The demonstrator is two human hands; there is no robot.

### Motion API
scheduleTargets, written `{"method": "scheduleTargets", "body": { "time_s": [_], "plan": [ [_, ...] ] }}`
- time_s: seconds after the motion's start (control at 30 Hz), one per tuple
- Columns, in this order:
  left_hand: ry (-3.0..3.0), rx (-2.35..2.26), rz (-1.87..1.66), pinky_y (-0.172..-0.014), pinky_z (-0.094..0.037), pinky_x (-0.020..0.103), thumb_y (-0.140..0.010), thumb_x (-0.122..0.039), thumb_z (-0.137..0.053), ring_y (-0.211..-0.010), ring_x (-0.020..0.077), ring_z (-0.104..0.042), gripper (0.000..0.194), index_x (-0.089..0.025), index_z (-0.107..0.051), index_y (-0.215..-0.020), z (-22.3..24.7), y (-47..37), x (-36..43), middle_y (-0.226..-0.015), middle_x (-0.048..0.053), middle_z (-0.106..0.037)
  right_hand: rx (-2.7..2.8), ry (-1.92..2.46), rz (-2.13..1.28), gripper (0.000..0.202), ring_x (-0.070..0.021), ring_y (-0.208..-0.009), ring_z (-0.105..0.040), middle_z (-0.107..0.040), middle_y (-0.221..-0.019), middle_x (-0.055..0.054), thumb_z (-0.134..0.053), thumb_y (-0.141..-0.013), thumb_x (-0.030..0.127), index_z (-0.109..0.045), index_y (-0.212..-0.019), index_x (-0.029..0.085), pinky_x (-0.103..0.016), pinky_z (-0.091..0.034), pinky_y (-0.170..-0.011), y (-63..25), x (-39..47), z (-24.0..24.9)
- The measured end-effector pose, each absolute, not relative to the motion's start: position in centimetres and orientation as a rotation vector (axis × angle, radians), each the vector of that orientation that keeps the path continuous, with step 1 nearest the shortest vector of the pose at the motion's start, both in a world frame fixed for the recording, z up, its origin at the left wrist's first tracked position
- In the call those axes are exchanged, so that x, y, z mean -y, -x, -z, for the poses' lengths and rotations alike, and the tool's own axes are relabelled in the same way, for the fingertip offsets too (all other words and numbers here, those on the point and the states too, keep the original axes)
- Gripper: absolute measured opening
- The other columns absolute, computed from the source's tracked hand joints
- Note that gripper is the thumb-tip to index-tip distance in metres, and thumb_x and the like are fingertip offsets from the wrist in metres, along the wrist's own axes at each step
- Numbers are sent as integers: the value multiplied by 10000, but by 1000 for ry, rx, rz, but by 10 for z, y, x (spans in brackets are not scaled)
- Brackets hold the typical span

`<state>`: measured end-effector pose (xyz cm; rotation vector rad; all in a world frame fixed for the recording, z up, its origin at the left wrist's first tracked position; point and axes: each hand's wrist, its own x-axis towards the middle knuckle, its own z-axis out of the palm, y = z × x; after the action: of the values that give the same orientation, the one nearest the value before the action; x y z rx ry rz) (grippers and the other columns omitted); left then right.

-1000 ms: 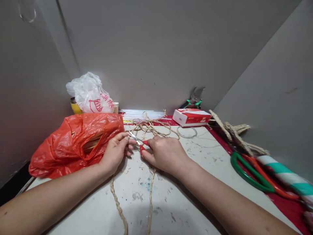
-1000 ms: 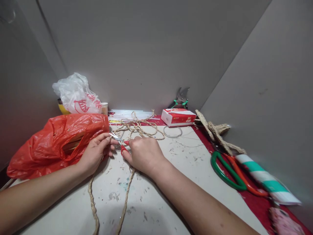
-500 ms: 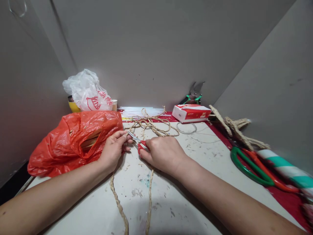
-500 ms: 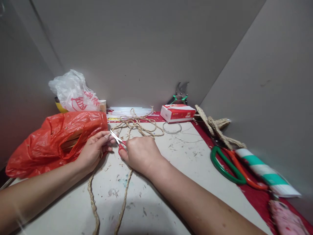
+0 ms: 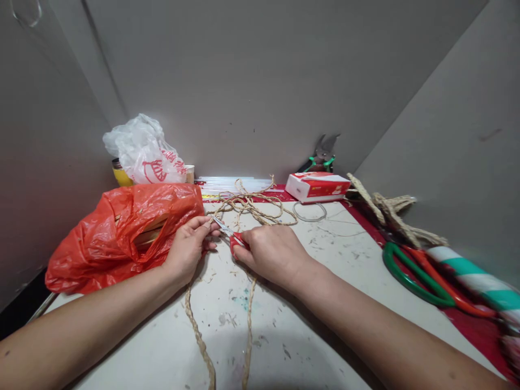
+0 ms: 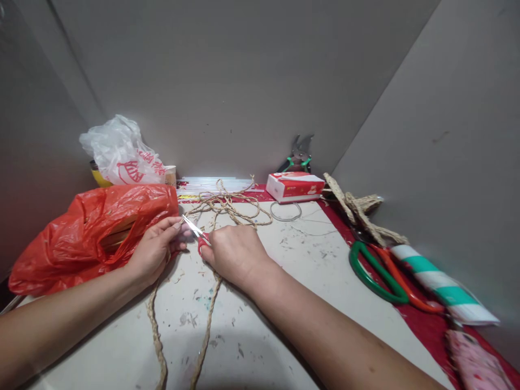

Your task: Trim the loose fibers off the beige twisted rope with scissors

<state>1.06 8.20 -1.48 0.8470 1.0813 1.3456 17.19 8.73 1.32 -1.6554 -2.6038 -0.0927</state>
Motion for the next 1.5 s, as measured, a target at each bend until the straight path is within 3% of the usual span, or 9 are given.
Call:
{"method": "scheduleTargets", "body": {
  "time_s": [0.17,0.57,0.8,1.13,1.23,1.33,1.5],
  "plan": [
    [-903,-1087,-1345,-512,-450,177,-685,-275,-718,-667,112,-605,229,-131,-615,-830,16,-11,-81,-767,43,-660,2554,1651,148,434,-214,-604,-606,-679,-646,-89,-409,-820,497,-711,-722,202,-291,-307,-528,-172,-87,-12],
    [-894,-1084,-1336,-520,-456,178,-703,-284,-707,-685,109,-610,235,-139,-612,-862,18,-11,-83,-816,49,-669,2584,1614,69,344,-172,-571,-584,-691,-652,-60,-446,-820,403,-697,-688,208,-283,-246,-506,-176,-91,-12],
    [-912,-1087,-1341,-522,-457,180,-694,-276,-710,-663,110,-610,213,-142,-605,-820,18,-11,-81,-750,29,-658,2502,1576,105,404,-179,-549,-567,-655,-576,-58,-445,-782,507,-689,-649,213,-284,-258,-508,-177,-91,-9],
    [-904,-1109,-1326,-516,-463,181,-706,-273,-703,-667,108,-615,218,-139,-621,-857,17,-12,-82,-799,48,-682,2442,1525,-69,324,-129,-489,-442,-587,-516,-8,-464,-784,393,-636,-570,220,-276,-189,-493,-179,-92,-11],
    [-889,-1090,-1329,-518,-472,187,-711,-279,-705,-678,116,-620,232,-145,-615,-877,15,-11,-82,-835,63,-700,2312,1490,-266,311,-106,-462,-355,-471,-450,28,-487,-764,351,-539,-495,204,-266,-192,-484,-179,-94,-7],
    [-896,-1042,-1310,-532,-489,203,-748,-274,-677,-705,128,-626,242,-158,-600,-946,13,-10,-81,-916,89,-715,1980,1370,-729,368,-86,-455,-330,-378,-432,51,-502,-776,359,-434,-456,189,-236,-235,-471,-178,-101,1],
    [-951,-960,-1213,-553,-491,214,-788,-269,-651,-664,115,-609,305,-154,-602,-1066,9,-11,-74,-938,100,-719,1404,1112,-1486,374,-67,-407,-376,-493,-484,43,-585,-754,525,-584,-650,166,-200,-275,-401,-175,-110,9]
  ]
}}
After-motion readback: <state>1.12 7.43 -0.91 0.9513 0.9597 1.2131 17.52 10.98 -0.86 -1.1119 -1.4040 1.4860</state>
